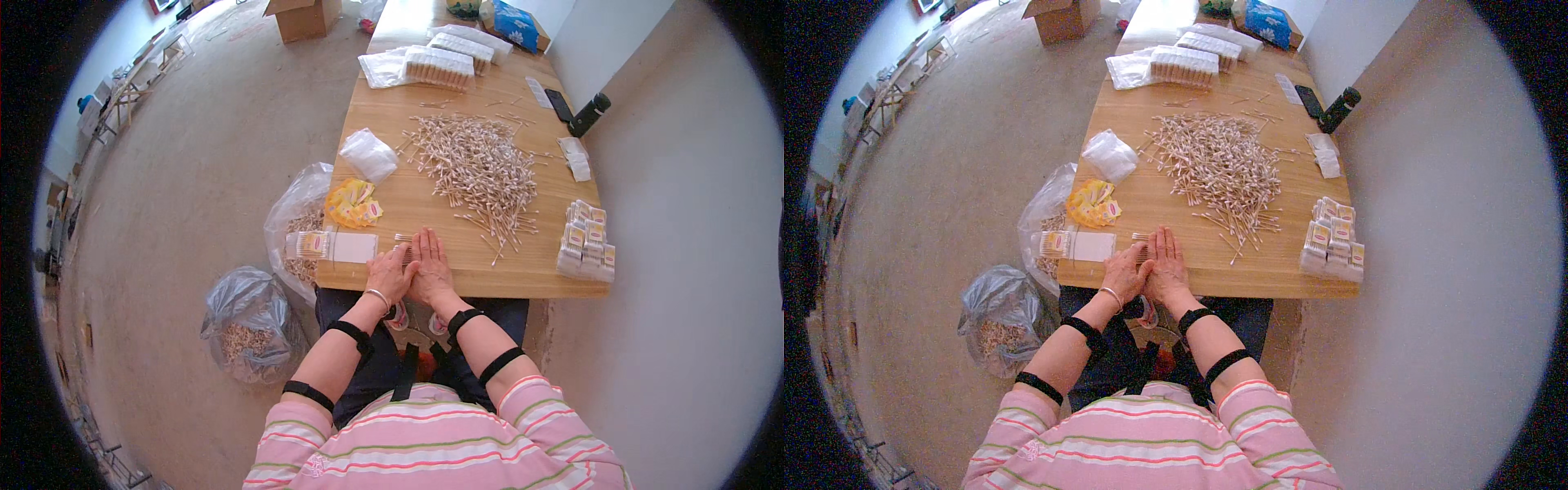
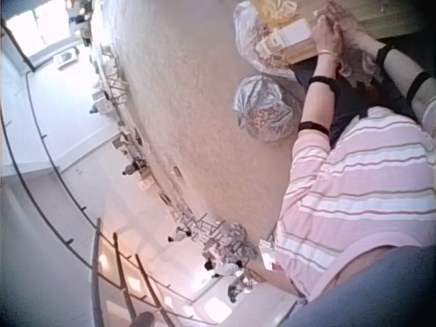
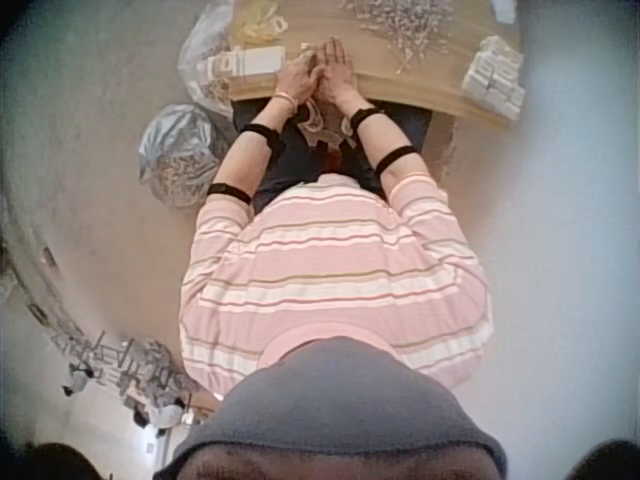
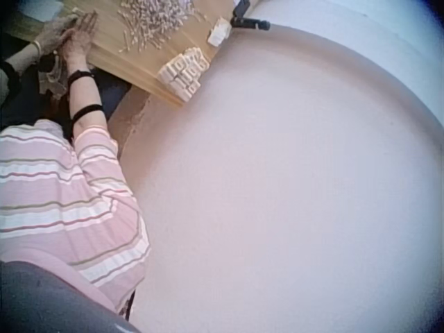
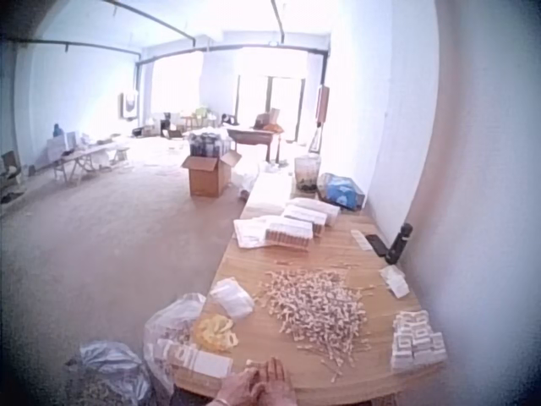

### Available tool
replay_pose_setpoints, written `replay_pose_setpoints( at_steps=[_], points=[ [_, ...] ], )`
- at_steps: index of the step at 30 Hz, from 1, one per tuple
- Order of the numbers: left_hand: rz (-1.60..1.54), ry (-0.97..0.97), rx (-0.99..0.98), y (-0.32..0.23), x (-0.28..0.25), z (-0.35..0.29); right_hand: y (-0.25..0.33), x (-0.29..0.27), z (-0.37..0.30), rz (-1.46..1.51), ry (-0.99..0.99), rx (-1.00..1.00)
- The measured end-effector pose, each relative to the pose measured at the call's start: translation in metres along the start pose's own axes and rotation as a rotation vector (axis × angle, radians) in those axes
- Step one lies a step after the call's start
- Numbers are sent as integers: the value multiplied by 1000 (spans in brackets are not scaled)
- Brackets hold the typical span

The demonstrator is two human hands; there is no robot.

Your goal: The recorder is packaging cotton swabs into small plastic bags and organizing them into stacks on a table.

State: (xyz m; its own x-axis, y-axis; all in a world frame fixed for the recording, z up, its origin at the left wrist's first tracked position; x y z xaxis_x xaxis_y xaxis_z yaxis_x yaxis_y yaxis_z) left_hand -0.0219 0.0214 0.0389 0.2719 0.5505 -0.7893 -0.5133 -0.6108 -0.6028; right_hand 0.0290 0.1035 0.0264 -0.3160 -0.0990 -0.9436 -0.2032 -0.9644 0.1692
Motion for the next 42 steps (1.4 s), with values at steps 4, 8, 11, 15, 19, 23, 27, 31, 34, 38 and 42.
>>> replay_pose_setpoints(
  at_steps=[4, 8, 11, 15, 19, 23, 27, 31, 34, 38, 42],
  points=[
    [20, -40, -19, 0, 0, 3, 0, 2, -1, -4, 24, 9],
    [80, 13, -10, 6, 10, 11, -4, 3, -1, -52, -34, -22],
    [95, 55, -6, 17, 13, 11, 2, -1, 1, -14, 17, -17],
    [120, 106, 3, 14, 12, 11, 3, -6, 1, 15, 30, -12],
    [131, 102, -17, 8, 8, 14, 0, -5, 0, -2, 46, -4],
    [164, 162, -88, 9, 13, 18, -2, -5, 0, -47, -17, -40],
    [151, 77, -36, 18, 13, 12, 5, -8, -3, 115, 72, -38],
    [116, 65, -49, 13, 11, 11, 3, -9, -7, 103, 24, -48],
    [86, 45, -49, 14, 11, 11, 0, -5, -8, 62, 89, -31],
    [-350, -307, -87, 27, -2, 12, 6, -6, -6, 68, 53, -27],
    [-670, -434, -128, 30, 0, 12, 13, -5, -5, 49, 62, 11]
  ],
)
Point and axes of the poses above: each hand's wrist, its own z-axis towards the middle knuckle, its own x-axis out of the palm, y = z × x, the point moved 6 cm from there along z, towards the middle knuckle, and after that the axes turned 12 degrees about -y, right-handed, at the moved point
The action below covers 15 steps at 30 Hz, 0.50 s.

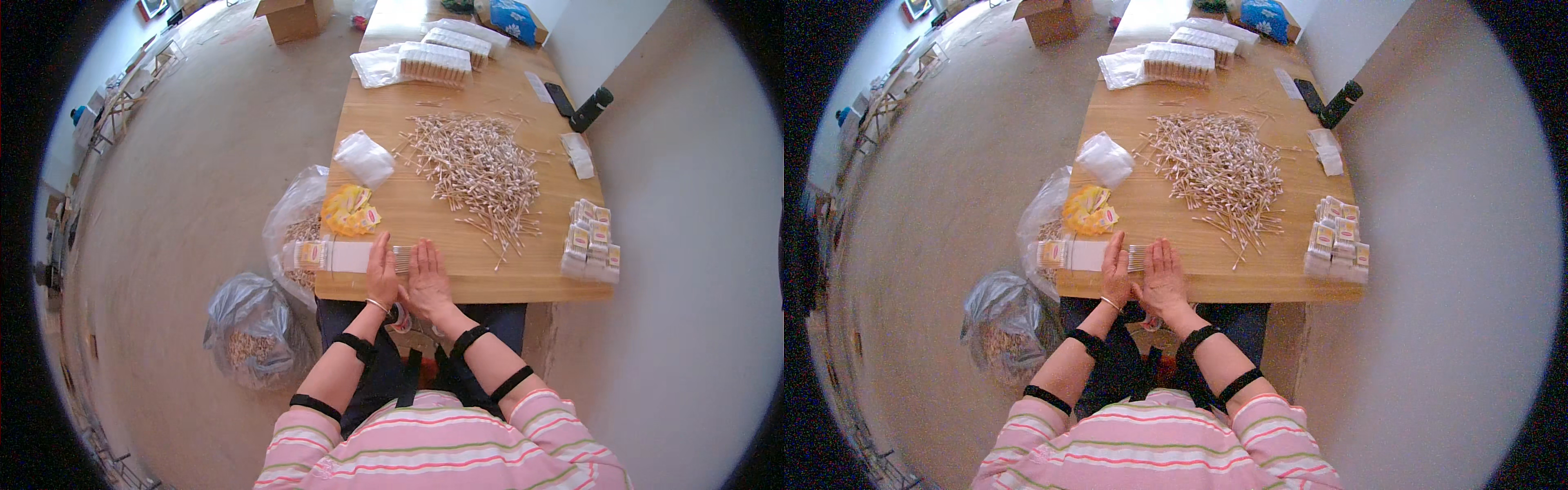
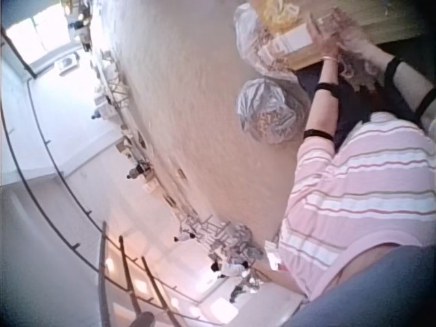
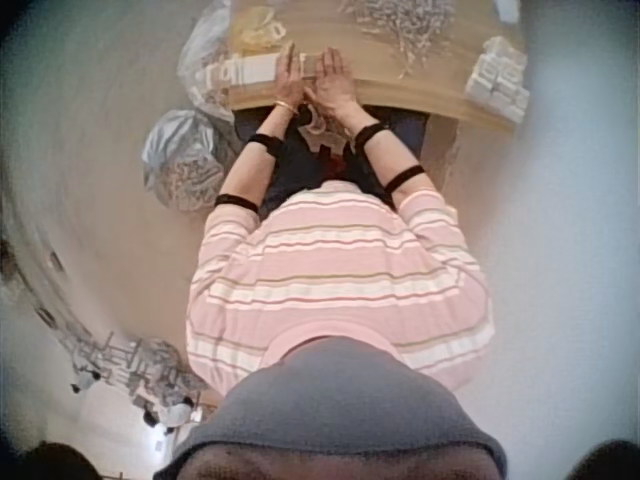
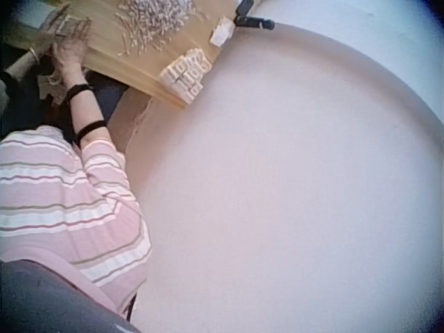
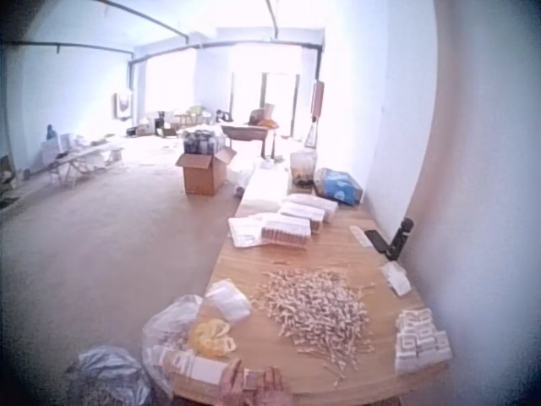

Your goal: The recorder is packaging cotton swabs into small plastic bags and organizing them into stacks on a table.

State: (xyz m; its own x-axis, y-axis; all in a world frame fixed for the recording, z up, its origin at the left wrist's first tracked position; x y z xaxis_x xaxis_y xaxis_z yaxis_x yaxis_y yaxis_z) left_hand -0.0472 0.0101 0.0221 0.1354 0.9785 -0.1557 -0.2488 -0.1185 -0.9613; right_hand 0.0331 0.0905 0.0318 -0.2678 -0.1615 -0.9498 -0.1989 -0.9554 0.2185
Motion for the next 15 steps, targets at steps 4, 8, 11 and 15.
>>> replay_pose_setpoints(
  at_steps=[4, 8, 11, 15],
  points=[
    [-114, 55, -137, 3, 1, 4, 9, 6, 5, -29, 14, 16],
    [-245, 73, -251, 10, -6, 7, 21, 12, 8, 19, -47, 38],
    [-312, 49, -274, 11, -17, 12, 33, 17, 12, 16, 4, 69],
    [-283, 8, -241, 22, -42, 21, 57, 29, 22, 17, 62, 61]
  ],
)
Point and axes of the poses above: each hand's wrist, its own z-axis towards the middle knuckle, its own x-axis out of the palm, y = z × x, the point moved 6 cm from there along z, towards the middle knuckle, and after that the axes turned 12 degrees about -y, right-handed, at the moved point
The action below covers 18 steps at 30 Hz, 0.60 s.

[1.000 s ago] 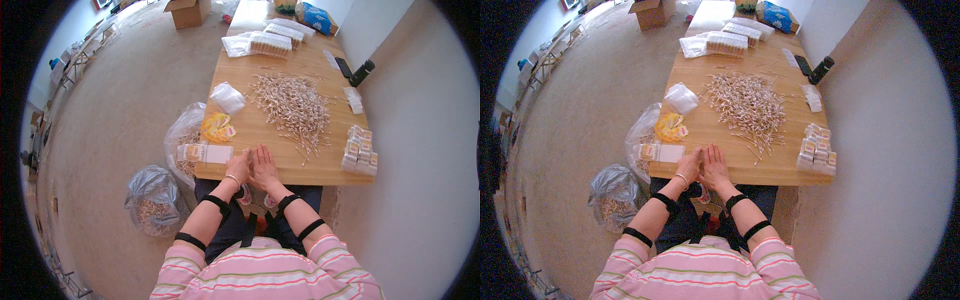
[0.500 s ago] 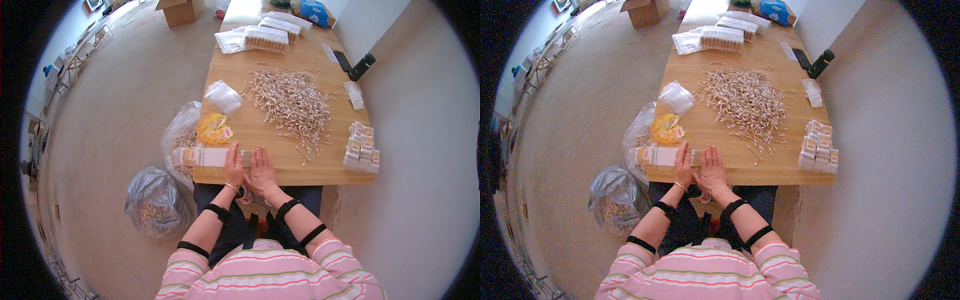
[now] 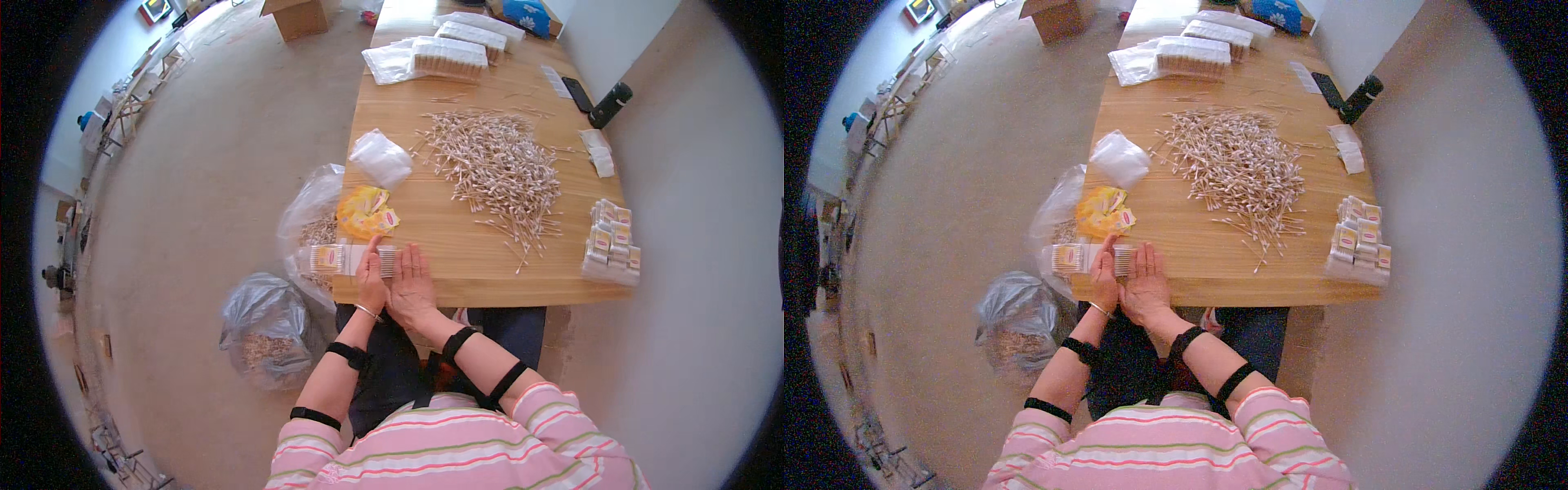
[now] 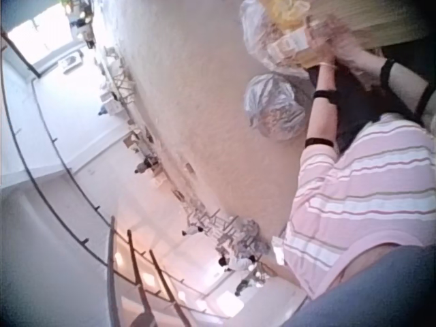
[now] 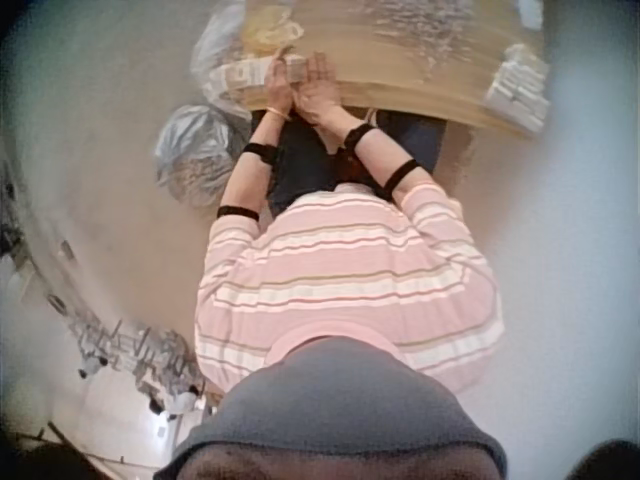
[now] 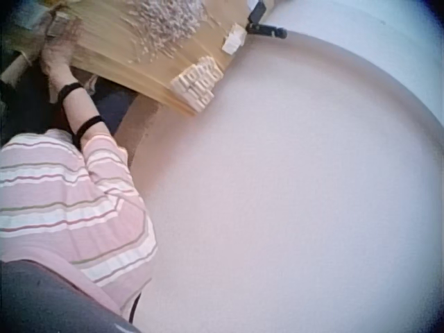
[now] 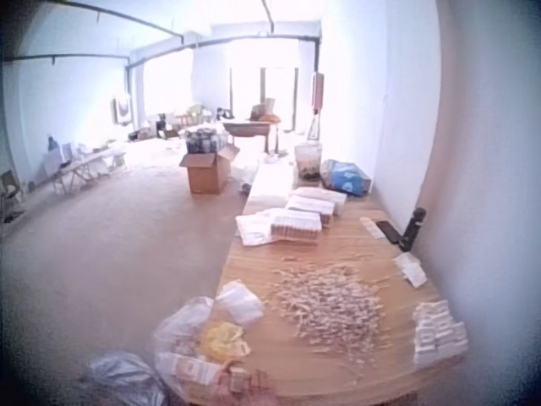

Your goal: The recorder is packaging cotton swabs into small plastic bags and organizing them into stacks on a table.

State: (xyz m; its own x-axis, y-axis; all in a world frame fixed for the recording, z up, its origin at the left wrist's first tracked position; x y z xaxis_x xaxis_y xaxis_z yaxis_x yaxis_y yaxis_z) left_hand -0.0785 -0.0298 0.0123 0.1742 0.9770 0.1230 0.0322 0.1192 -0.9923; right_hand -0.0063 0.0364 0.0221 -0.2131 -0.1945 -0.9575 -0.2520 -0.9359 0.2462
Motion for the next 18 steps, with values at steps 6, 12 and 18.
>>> replay_pose_setpoints(
  at_steps=[6, 12, 18],
  points=[
    [82, -37, 55, 8, -24, 14, 21, 5, 8, 114, -32, -12],
    [58, -37, 14, -2, -22, 13, 20, 4, 10, 152, -12, 3],
    [49, -54, 4, -5, -22, 12, 19, 2, 7, 172, -56, -24]
  ],
)
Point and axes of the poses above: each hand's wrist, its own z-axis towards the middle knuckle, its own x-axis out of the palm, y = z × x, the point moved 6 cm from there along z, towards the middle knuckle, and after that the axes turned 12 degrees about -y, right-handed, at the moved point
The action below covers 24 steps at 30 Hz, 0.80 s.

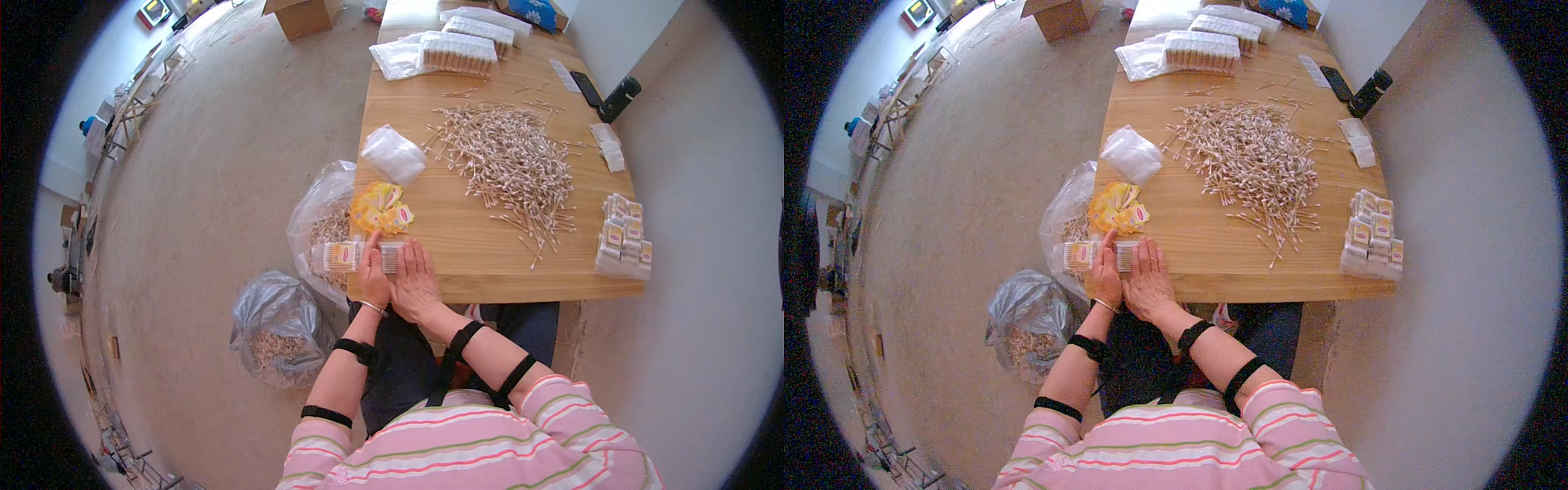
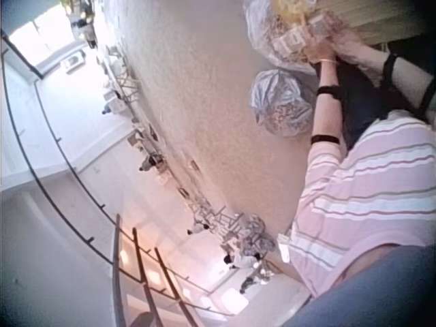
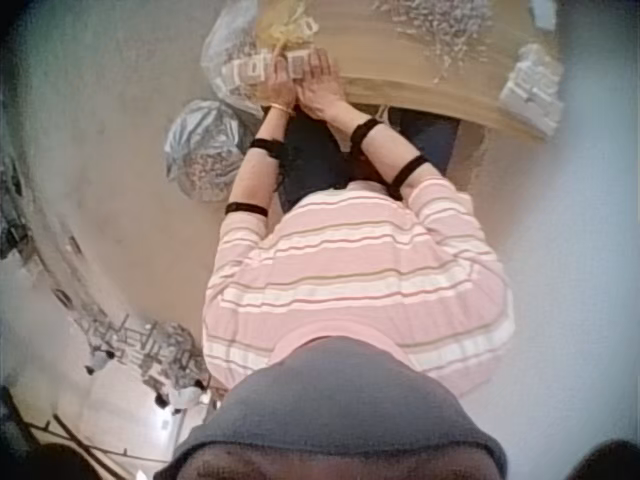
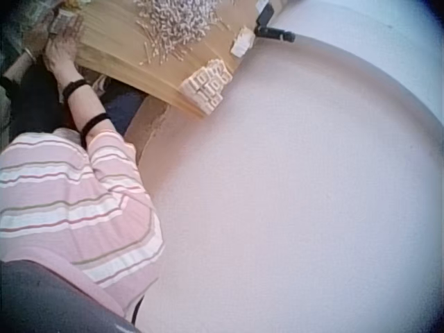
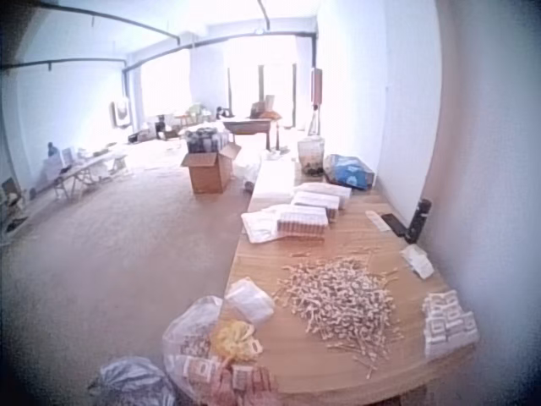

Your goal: The recorder is packaging cotton swabs into small plastic bags and organizing them into stacks on a table.

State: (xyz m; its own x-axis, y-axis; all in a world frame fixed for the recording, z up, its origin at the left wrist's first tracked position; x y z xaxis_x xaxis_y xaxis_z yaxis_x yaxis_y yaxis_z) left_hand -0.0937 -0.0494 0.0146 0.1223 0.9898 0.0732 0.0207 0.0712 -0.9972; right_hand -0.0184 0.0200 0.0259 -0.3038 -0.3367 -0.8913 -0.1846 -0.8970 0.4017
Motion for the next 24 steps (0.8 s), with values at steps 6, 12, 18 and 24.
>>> replay_pose_setpoints(
  at_steps=[6, 12, 18, 24],
  points=[
    [68, 51, 12, 5, -4, 5, 7, 4, 2, -53, 19, -4],
    [256, 82, 100, -14, -8, 6, 15, 12, 4, -78, 45, 27],
    [636, -155, 448, -41, -58, 31, 24, 16, 11, 1, -8, 35],
    [906, -92, 369, 22, -113, 65, 40, 16, 15, -20, -43, 46]
  ],
)
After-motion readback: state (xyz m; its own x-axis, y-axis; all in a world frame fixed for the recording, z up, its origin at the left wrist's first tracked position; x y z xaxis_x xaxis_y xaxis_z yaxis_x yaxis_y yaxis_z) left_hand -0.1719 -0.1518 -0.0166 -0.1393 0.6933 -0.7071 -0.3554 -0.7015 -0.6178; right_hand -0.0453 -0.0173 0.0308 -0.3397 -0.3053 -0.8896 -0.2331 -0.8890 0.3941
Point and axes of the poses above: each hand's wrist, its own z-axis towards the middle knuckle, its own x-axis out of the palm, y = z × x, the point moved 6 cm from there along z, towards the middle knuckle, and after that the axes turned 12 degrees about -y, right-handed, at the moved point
